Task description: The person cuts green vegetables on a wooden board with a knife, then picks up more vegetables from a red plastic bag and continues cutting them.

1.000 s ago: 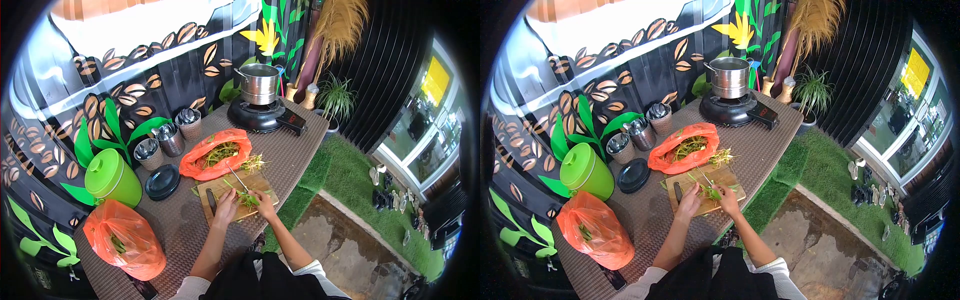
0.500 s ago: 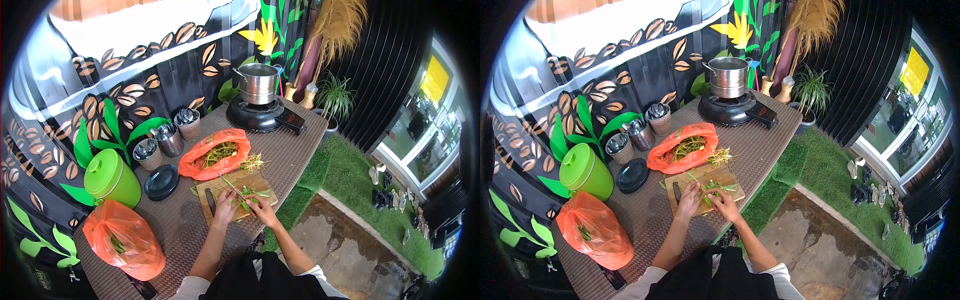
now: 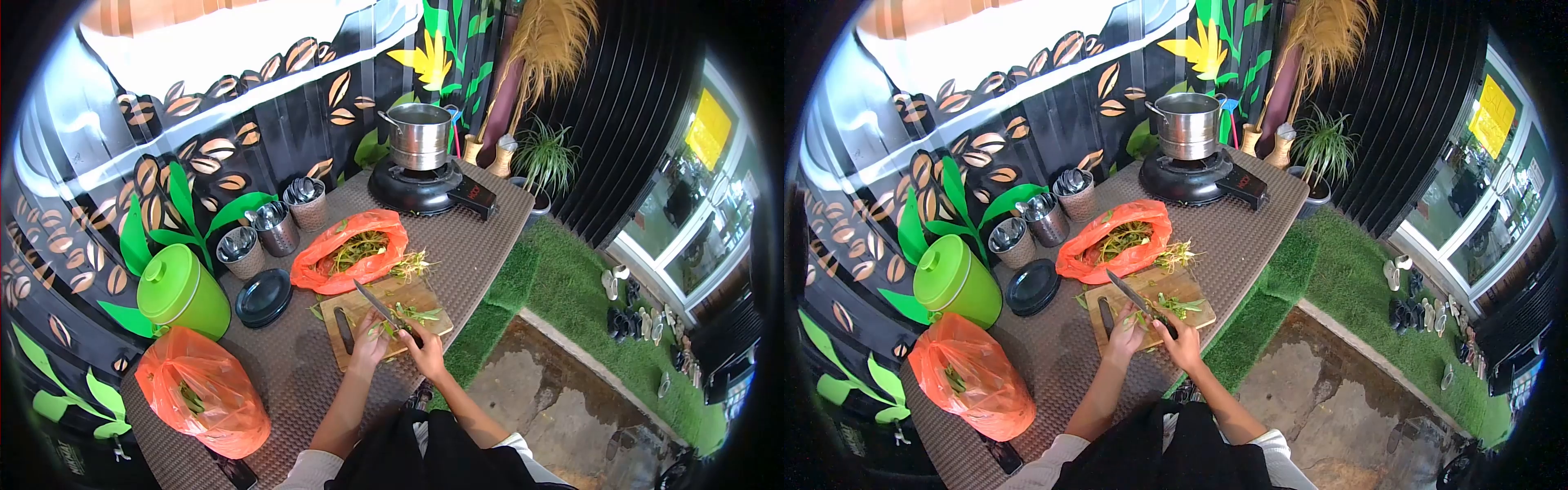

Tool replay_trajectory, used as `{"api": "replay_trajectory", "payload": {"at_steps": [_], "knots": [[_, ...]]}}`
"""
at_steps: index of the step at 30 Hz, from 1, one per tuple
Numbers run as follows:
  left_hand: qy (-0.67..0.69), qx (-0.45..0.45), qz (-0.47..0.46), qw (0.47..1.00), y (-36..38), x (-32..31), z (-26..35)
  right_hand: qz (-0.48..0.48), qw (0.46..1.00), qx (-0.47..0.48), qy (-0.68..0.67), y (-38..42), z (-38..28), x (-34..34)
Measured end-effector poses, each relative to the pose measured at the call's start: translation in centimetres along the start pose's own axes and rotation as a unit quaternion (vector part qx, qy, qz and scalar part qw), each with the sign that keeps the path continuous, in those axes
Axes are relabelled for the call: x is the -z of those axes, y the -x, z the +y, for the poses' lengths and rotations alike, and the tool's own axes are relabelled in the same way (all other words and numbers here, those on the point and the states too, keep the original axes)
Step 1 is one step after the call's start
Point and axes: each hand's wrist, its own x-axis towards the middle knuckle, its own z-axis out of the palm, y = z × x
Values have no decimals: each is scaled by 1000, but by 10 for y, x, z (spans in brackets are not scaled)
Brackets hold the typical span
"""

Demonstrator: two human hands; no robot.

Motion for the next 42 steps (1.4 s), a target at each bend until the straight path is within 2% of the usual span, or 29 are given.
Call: {"api": "replay_trajectory", "payload": {"at_steps": [4,7,9,13,17,19,21,22,24,25,26,28,31,35,38,40,42], "knots": [[39,21,-52,998,-3,9,-11,-17,998,-29,52,-5,-7,6],[75,18,-40,996,-10,12,-19,1,995,-2,98,-7,-6,5],[82,10,-26,996,-8,11,-22,46,986,78,144,-8,-6,4],[97,-5,8,995,-7,12,-29,67,980,88,167,-11,-8,0],[86,-4,9,996,-8,15,-29,37,985,19,166,-12,-15,-3],[134,-21,95,986,-8,7,-28,27,986,-8,165,-15,-17,-4],[147,-14,84,986,-10,11,-24,46,983,-90,151,-21,-18,-2],[160,-5,72,985,-11,16,-23,46,983,-90,151,-24,-13,-3],[152,-14,100,983,-13,22,-21,43,995,-89,23,-33,17,-8],[144,-24,127,981,-13,22,-20,3,988,-129,-88,-40,30,-13],[144,-23,127,981,-14,22,-20,3,988,-129,-88,-40,44,-12],[148,-36,119,981,-12,16,-15,-57,973,-183,-127,-45,27,-3],[113,2,112,987,0,-10,1,-58,964,-192,-172,-47,17,2],[49,-16,129,990,-2,-9,-3,-72,955,-178,-226,-41,-7,13],[15,-12,134,991,-1,-10,-2,-105,937,-221,-250,-29,-4,13],[14,-18,117,993,-3,-7,-4,-144,949,-109,-258,-24,-2,11],[16,-23,99,995,-4,-7,-4,-147,943,-125,-271,-19,-4,13]]}}
